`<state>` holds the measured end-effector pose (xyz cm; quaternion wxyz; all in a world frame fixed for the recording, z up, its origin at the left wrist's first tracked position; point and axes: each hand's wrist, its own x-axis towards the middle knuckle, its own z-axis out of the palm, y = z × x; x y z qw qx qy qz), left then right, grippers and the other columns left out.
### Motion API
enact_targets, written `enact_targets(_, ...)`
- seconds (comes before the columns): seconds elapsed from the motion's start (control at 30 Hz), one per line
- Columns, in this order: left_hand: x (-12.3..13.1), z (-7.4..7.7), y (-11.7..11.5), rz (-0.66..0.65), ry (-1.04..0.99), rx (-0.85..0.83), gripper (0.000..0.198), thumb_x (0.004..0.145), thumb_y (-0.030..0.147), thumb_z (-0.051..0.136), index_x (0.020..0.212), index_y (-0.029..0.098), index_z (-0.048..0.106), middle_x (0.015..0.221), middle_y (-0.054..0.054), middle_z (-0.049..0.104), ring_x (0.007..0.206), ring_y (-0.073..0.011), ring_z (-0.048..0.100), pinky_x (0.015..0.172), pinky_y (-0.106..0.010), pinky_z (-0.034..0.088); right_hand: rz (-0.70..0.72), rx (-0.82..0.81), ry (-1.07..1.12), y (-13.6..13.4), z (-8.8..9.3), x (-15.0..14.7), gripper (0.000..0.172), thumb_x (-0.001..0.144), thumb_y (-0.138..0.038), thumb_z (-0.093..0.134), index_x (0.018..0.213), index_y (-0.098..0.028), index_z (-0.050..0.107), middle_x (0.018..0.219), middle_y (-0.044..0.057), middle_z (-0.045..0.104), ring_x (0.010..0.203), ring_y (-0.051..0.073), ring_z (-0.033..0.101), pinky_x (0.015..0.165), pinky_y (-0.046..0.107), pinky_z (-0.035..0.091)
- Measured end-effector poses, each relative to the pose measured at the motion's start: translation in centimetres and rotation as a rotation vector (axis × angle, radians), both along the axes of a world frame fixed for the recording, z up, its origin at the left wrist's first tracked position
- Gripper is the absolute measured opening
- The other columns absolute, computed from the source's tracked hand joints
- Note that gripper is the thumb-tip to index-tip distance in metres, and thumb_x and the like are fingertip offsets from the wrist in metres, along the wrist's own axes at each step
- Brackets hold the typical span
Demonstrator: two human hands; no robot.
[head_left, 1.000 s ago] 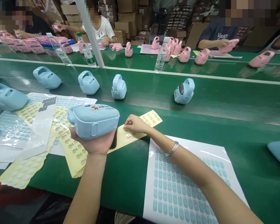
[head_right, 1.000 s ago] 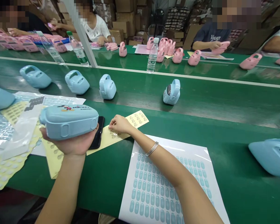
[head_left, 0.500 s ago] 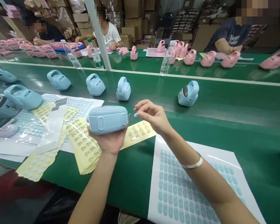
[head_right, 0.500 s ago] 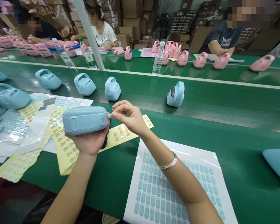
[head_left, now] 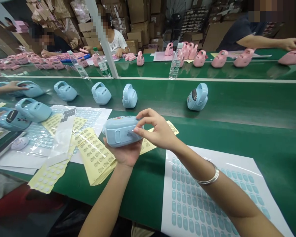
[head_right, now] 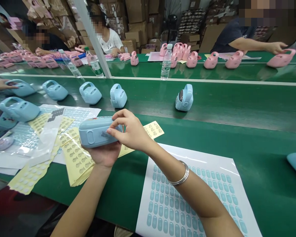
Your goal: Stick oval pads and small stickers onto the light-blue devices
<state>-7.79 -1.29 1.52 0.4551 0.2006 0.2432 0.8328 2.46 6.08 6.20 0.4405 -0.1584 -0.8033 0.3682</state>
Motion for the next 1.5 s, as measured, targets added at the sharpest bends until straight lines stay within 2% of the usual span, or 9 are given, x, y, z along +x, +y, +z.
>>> enact_targets(0.3, 0.5, 0.3, 0.2, 0.027, 0.025, 0.05, 0.05, 0.077, 0.064, 0.046, 0.108, 0.027, 0.059, 0.106, -0.002, 0.06, 0.101, -0.0186, 0.056, 0.085, -0.027, 0.047, -0.368, 0.463, 0.14, -1.1, -3.3, -1.4, 0.018, 0.089, -0.021, 0.05, 0.073, -0.017, 0.058, 0.088, 0.007, 0.06, 0.084, 0.018, 0.057, 0.075, 0.035, 0.042)
enact_targets(0.5, 0.4, 0.0, 0.3, 0.066, 0.004, 0.0, 0.055, 0.071, 0.068, 0.052, 0.109, 0.029, 0.057, 0.105, -0.002, 0.06, 0.106, -0.0215, 0.053, 0.087, -0.03, 0.048, -0.36, 0.415, 0.059, -1.4, -3.6, -1.4, 0.021, 0.091, -0.025, 0.047, 0.075, -0.019, 0.06, 0.09, 0.006, 0.059, 0.088, 0.019, 0.057, 0.078, 0.035, 0.038)
enact_targets(0.7, -0.7, -0.3, -0.2, -0.044, 0.0, -0.065, 0.061, 0.066, 0.072, 0.051, 0.106, 0.026, 0.059, 0.109, -0.003, 0.06, 0.109, -0.0252, 0.052, 0.09, -0.036, 0.046, -0.231, 0.593, 0.164, -3.5, -3.8, -0.5, 0.015, 0.088, -0.02, 0.051, 0.075, -0.022, 0.059, 0.085, 0.002, 0.061, 0.089, 0.017, 0.059, 0.075, 0.032, 0.04)
enact_targets(0.83, -1.7, 0.1, -0.1, -0.01, -0.019, 0.002, 0.063, 0.063, 0.071, 0.056, 0.107, 0.026, 0.058, 0.118, -0.004, 0.059, 0.119, -0.0299, 0.047, 0.092, -0.04, 0.044, -0.214, 0.295, 0.162, -1.9, -3.5, 0.6, 0.011, 0.085, -0.024, 0.056, 0.076, -0.019, 0.058, 0.085, 0.004, 0.058, 0.082, 0.016, 0.057, 0.071, 0.031, 0.046)
enact_targets(0.93, -2.4, 0.3, 0.2, 0.048, -0.011, 0.041, 0.065, 0.062, 0.071, 0.057, 0.107, 0.025, 0.058, 0.12, -0.006, 0.058, 0.123, -0.0305, 0.044, 0.094, -0.037, 0.043, -0.13, 0.039, -0.278, 0.9, -4.1, 0.4, 0.009, 0.083, -0.021, 0.059, 0.075, -0.017, 0.059, 0.086, 0.004, 0.057, 0.084, 0.016, 0.056, 0.076, 0.03, 0.044)
enact_targets(1.07, -3.1, 0.1, 0.3, 0.064, -0.032, 0.04, 0.07, 0.058, 0.071, 0.06, 0.109, 0.023, 0.057, 0.119, -0.008, 0.059, 0.124, -0.0303, 0.043, 0.094, -0.035, 0.043, 0.035, -0.056, -0.708, 3.1, -5.8, -1.2, 0.008, 0.079, -0.016, 0.064, 0.071, -0.015, 0.062, 0.082, 0.003, 0.059, 0.077, 0.014, 0.056, 0.07, 0.027, 0.042)
enact_targets(1.2, -3.2, -0.2, 0.4, 0.04, -0.054, 0.073, 0.067, 0.063, 0.071, 0.056, 0.108, 0.022, 0.058, 0.115, -0.008, 0.061, 0.122, -0.03, 0.045, 0.093, -0.035, 0.044, 0.032, -0.062, -0.777, 3.1, -7.2, -2.3, 0.009, 0.078, -0.014, 0.062, 0.069, -0.014, 0.063, 0.08, 0.005, 0.058, 0.075, 0.016, 0.055, 0.064, 0.025, 0.038)
enact_targets(1.37, -2.9, -0.3, 0.3, -0.006, -0.079, 0.059, 0.064, 0.065, 0.07, 0.056, 0.108, 0.023, 0.057, 0.118, -0.006, 0.06, 0.124, -0.0302, 0.044, 0.094, -0.036, 0.044, -0.01, -0.092, -0.78, 2.2, -7.8, -2.5, 0.012, 0.075, -0.008, 0.06, 0.064, -0.014, 0.06, 0.08, 0.006, 0.055, 0.083, 0.022, 0.055, 0.071, 0.031, 0.038)
enact_targets(1.5, -2.9, -0.1, 0.2, -0.069, -0.081, 0.018, 0.067, 0.063, 0.068, 0.059, 0.112, 0.022, 0.055, 0.119, -0.007, 0.059, 0.125, -0.032, 0.043, 0.09, -0.034, 0.046, -0.05, -0.209, -0.676, 2.6, -7.6, -2.3, 0.013, 0.073, -0.01, 0.065, 0.084, -0.015, 0.061, 0.098, 0.006, 0.055, 0.09, 0.021, 0.054, 0.08, 0.032, 0.04)
